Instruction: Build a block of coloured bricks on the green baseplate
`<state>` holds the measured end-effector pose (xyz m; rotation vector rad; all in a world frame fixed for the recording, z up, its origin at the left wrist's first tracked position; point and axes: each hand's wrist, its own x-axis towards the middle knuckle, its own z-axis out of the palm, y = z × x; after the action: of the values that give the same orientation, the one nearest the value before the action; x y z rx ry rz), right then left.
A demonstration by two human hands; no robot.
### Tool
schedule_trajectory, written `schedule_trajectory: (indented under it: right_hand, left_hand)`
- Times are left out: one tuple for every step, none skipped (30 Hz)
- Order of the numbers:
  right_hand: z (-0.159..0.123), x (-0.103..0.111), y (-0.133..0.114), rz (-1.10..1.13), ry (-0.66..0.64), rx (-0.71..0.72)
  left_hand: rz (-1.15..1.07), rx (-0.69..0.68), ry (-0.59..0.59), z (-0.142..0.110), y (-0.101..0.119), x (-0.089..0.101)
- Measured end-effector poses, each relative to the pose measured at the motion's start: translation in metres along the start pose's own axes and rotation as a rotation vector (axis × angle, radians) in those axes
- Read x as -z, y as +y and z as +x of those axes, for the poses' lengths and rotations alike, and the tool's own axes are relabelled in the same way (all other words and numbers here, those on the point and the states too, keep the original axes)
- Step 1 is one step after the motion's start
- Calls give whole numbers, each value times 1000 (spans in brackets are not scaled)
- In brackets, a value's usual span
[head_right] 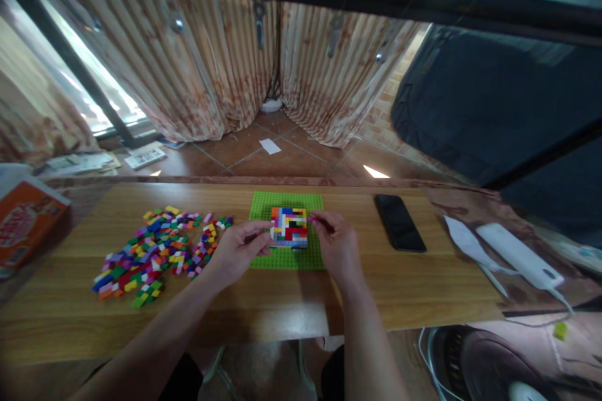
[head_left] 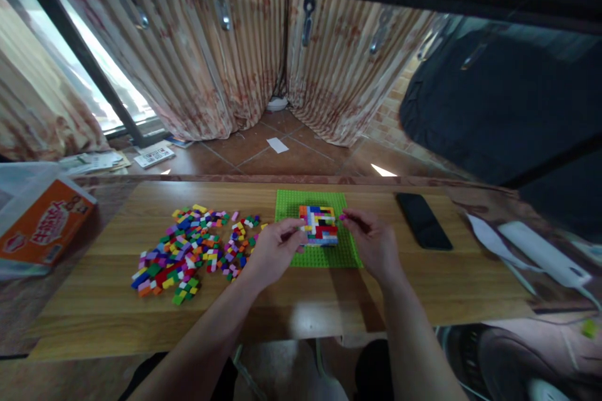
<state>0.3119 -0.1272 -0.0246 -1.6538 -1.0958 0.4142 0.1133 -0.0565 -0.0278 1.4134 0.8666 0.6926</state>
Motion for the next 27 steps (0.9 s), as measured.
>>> schedule_trajectory:
  right_hand:
    - [-1, -1, 0, -30, -15, 16]
    - [-2, -3, -1, -51, -33, 25]
    - [-3, -5, -2, -66, -52, 30]
    - [-3, -6, -3, -77, -68, 34]
    - [-4, -7, -4, -86, -78, 41]
    - [-4, -8, -5, -93, -83, 46]
    - [-5, -9, -6, -97, -83, 50]
    - [-5, -9, -7, -97, -79, 52]
    - [-5, -10, -7, -93, -74, 52]
    - [-5, -10, -8, -87, -74, 49]
    - [-5, -10, -8, -79, -79, 44]
    - [-5, -10, -8, -72, -85, 37]
    - [-5, -11, -7, -68, -90, 30]
    - [-5, -11, -7, -66, -94, 23]
    - [-5, -11, -6, -64, -96, 16]
    - [-5, -12, -5, -61, -93, 9]
    - [-5, -12, -5, -58, -91, 3]
    - [-4, -12, -4, -57, -89, -1]
    - [-4, -12, -3, -57, -89, -3]
    - [-4, -12, -3, -59, -90, -1]
    - [-5, -12, -3, -63, -90, 4]
    - [-5, -12, -3, -70, -90, 10]
    - [-5, -12, -4, -78, -90, 19]
    - [-6, -12, -4, -87, -91, 28]
    - [-6, -12, -5, -94, -92, 37]
    - [-6, -12, -5, -99, -91, 44]
    - [-6, -12, -5, -101, -87, 50]
  left_hand:
    - [6, 0, -1, 0, 0, 0]
    - [12, 1, -1, 0, 0, 0]
    - [16, 3, -2, 0, 0, 0]
    - [18, 6, -3, 0, 1, 0]
    - [18, 7, -3, 0, 1, 0]
    - [17, 7, -4, -1, 2, 0]
    - [16, 8, -4, -1, 2, 0]
    - [14, 8, -2, -1, 2, 0]
    - [12, 7, -2, -1, 2, 0]
    - [11, 7, -2, -1, 2, 0]
    - [10, 4, -3, -1, 2, 0]
    - [9, 0, -4, -1, 3, 0]
    - [10, -4, -8, -1, 3, 0]
    - [10, -7, -12, -1, 3, 0]
    - [10, -7, -15, -1, 3, 0]
    - [8, -5, -15, -1, 3, 0]
    - [7, 0, -16, -1, 3, 0]
    - [6, 5, -16, -1, 3, 0]
    - [6, 8, -16, -1, 3, 0]
    - [7, 8, -16, -1, 3, 0]
    - [10, 7, -18, -1, 2, 0]
    - [16, 6, -18, -1, 2, 1]
    - [22, 3, -18, -1, 2, 1]
    - [26, 0, -19, -1, 2, 1]
    - [29, -2, -22, -1, 2, 1]
    - [30, -3, -23, -2, 3, 1]
    - [28, -6, -23, -2, 3, 1]
